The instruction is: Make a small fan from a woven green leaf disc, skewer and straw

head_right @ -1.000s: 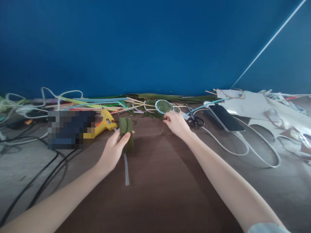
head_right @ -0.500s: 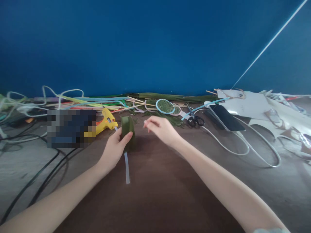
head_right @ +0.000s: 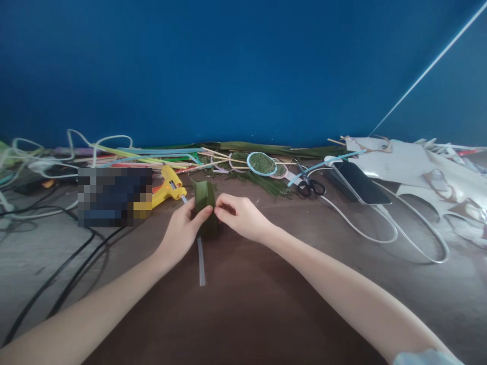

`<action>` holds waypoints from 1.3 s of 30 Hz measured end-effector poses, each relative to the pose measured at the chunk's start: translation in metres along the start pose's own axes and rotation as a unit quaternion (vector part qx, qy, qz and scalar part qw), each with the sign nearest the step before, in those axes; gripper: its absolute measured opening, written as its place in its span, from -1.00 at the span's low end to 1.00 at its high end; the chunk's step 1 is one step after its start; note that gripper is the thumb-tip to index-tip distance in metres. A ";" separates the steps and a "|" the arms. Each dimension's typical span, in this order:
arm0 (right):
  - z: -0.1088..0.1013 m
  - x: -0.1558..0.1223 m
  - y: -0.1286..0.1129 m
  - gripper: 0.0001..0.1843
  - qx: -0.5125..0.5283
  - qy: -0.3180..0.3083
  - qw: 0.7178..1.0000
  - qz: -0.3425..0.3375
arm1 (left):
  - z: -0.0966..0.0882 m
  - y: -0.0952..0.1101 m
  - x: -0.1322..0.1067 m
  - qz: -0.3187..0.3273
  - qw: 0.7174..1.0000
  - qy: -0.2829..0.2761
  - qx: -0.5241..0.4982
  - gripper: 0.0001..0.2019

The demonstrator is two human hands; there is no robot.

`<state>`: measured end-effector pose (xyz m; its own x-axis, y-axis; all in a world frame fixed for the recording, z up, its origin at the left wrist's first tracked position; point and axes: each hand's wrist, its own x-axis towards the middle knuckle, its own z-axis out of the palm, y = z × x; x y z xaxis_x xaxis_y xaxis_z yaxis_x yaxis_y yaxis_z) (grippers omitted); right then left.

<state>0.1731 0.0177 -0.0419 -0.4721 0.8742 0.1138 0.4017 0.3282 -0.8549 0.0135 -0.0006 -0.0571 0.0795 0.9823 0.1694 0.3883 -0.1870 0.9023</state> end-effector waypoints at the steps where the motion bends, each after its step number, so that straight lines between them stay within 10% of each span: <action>1: 0.000 0.000 0.000 -0.86 -0.004 0.002 1.000 -0.002 | 0.000 0.000 0.000 0.001 1.000 0.000 0.001 -0.75; 16: -0.001 0.002 0.009 -0.92 -0.075 0.088 0.992 -0.048 | 0.002 0.001 -0.002 0.017 0.997 -0.031 -0.068 -0.75; 32: -0.070 0.017 0.052 -0.92 -0.360 0.146 0.921 -0.033 | 0.003 -0.002 -0.003 -0.069 0.987 -0.020 -0.145 -0.75; 39: -0.072 0.018 0.059 -0.92 -0.366 0.174 0.914 0.021 | 0.000 0.004 -0.005 -0.003 0.999 -0.001 -0.044 -0.70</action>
<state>0.2452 0.0783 -0.0534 -0.2172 0.9102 0.3527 0.8913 0.3322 -0.3085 0.0144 -0.0058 -0.0544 0.0786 0.9833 0.1639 0.3066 -0.1803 0.9346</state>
